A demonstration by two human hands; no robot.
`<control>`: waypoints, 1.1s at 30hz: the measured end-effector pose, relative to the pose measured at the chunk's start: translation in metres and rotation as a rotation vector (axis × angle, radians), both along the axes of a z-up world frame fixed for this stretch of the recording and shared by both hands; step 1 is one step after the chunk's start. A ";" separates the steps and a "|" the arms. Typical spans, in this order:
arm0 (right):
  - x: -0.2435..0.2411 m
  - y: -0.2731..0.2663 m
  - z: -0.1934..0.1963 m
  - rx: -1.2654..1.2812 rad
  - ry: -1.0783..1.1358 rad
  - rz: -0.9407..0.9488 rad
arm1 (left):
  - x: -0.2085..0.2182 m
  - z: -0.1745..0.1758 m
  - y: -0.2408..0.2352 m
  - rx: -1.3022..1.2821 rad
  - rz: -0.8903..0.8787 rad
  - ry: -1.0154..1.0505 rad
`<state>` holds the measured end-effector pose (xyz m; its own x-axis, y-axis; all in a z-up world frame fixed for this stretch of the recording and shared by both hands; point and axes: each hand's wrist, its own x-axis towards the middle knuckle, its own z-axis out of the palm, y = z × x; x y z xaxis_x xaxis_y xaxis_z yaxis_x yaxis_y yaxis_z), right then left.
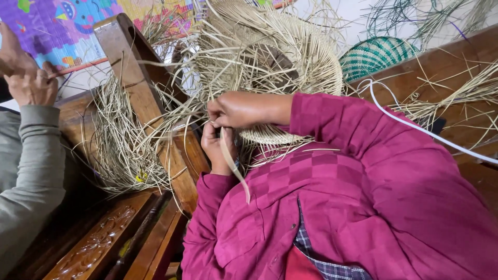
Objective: Weaving a hat from dried straw or grass by hand
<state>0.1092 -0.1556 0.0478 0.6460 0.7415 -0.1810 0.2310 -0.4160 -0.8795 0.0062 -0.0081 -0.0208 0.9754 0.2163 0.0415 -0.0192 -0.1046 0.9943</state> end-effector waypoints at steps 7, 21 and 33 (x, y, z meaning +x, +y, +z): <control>-0.026 -0.030 0.030 -0.116 -0.092 -0.076 | 0.013 0.049 -0.006 -0.056 0.007 0.297; -0.022 -0.049 0.057 0.085 -0.024 -0.121 | 0.013 0.034 -0.010 -0.195 0.061 0.270; -0.022 -0.036 0.031 -0.196 -0.245 -0.051 | 0.010 0.036 -0.010 -0.259 0.099 0.344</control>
